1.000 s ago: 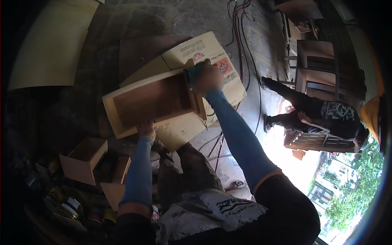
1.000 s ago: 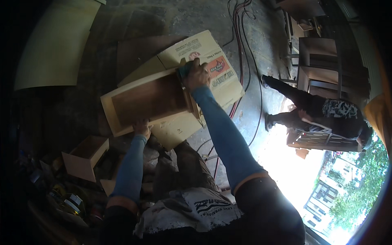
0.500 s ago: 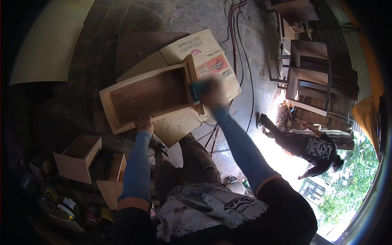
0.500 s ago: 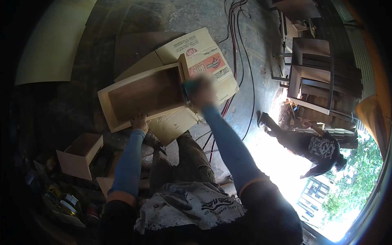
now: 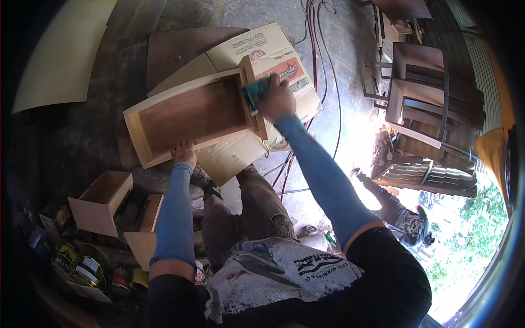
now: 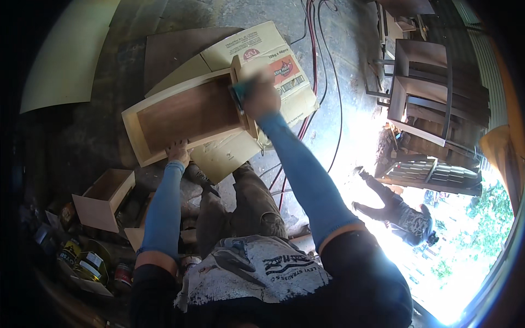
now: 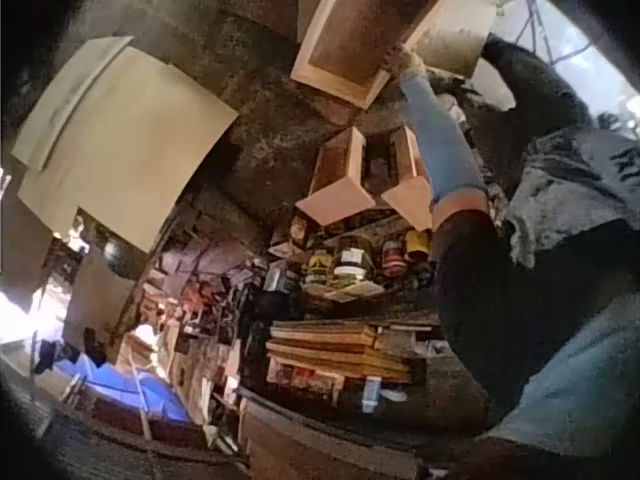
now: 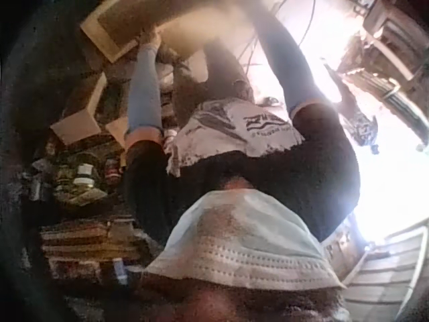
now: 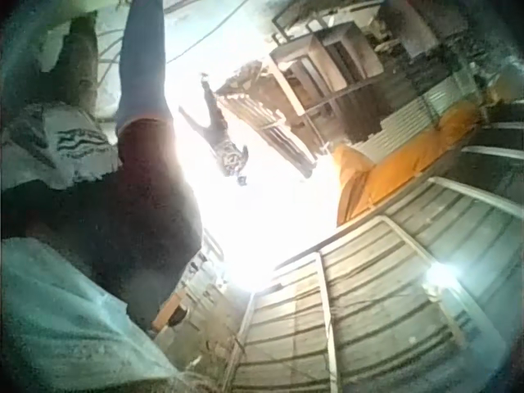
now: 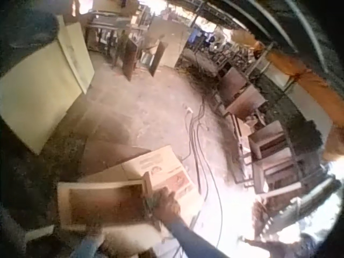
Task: The person uses a handheld electric sander to smooth the surfaces of a wooden drawer box. They systematically sand the exterior sides, the interior bottom, and the edges of the drawer while it rests on a cardboard sheet on the floor.
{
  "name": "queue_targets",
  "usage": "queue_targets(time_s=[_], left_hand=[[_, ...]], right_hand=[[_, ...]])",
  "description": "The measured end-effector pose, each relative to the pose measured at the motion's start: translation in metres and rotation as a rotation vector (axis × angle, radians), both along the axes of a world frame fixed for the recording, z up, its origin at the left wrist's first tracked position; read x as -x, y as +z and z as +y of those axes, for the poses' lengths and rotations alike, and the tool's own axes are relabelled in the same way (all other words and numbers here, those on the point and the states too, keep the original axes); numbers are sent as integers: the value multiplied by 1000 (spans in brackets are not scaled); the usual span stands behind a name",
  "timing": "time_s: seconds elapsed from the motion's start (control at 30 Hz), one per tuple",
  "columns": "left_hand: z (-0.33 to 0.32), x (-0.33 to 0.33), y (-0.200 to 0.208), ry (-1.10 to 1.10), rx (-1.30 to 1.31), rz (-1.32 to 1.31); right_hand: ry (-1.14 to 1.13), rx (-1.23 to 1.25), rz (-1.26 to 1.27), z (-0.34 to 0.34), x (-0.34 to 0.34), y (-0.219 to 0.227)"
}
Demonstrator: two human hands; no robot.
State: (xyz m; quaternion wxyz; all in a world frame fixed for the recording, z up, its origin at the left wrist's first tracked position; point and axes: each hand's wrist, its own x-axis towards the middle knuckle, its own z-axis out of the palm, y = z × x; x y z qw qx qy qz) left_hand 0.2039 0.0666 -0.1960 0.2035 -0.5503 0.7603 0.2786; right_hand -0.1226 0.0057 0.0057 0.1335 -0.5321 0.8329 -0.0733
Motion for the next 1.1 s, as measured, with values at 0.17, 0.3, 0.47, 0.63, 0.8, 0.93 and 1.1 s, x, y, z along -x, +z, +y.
queue_targets(time_s=[0.17,0.3,0.47,0.63,0.8,0.93,1.1], left_hand=[[-1,1,-10,-32,-2,-47],[-2,3,-19,-27,45,-18],[7,-12,-31,-78,63,-9],[1,-4,-26,-86,28,-16],[6,-5,-26,-101,108,-26],[8,-8,-16,-62,111,-22],[-2,-2,-7,-40,93,30]], right_hand=[[-108,-79,-62,112,-23,11],[-135,-70,-38,145,-29,9],[-113,-104,-144,97,-22,26],[-123,-72,-61,152,-26,5],[-54,-32,-73,59,-9,8],[17,-2,7,-40,-4,-2],[59,74,57,-157,19,-5]])
